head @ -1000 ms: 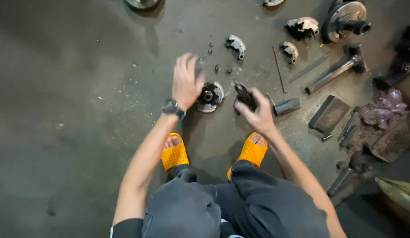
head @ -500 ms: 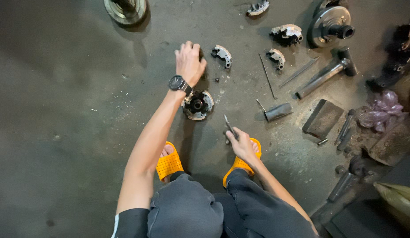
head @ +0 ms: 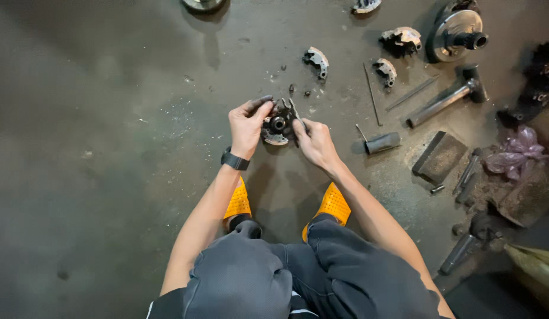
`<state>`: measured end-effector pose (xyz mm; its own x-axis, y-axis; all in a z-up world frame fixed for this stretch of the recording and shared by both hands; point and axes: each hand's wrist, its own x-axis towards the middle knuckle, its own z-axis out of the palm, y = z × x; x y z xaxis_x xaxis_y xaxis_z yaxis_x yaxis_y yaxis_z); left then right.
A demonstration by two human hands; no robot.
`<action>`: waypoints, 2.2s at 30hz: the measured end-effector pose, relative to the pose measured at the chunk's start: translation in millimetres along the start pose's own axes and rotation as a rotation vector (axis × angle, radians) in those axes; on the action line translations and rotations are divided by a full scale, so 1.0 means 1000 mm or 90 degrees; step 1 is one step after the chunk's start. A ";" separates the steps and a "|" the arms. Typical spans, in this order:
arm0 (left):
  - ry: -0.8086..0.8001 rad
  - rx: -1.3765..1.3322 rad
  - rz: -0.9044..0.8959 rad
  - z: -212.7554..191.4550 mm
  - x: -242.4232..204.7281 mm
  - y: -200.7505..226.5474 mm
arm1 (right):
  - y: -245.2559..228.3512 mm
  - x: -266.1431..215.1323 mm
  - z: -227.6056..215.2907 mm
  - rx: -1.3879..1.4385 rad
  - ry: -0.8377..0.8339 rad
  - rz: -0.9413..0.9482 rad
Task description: The person assembles mechanical parts on the floor, using a hammer to secure components and a screwdriver to adjust them. They handle various metal pieces, including a circular part and smaller components, arranging them methodically.
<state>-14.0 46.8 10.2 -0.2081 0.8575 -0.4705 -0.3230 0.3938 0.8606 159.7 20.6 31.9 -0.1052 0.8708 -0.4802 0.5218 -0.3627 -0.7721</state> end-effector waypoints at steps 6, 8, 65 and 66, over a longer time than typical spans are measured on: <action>-0.045 0.105 0.183 -0.009 -0.015 0.014 | -0.015 -0.008 0.015 -0.016 -0.004 -0.045; -0.052 0.178 0.324 -0.006 -0.018 0.021 | -0.019 -0.012 0.012 -0.067 -0.002 -0.085; -0.360 0.693 0.274 -0.010 0.071 -0.073 | 0.050 -0.065 0.000 0.121 0.073 0.166; -0.358 0.693 0.273 -0.009 0.070 -0.074 | 0.059 -0.066 0.004 0.120 0.071 0.166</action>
<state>-12.9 75.1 -87.8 0.3926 0.8973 -0.2020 0.6387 -0.1080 0.7618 194.0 -59.6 16.9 0.1098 0.7679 -0.6311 0.3528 -0.6237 -0.6975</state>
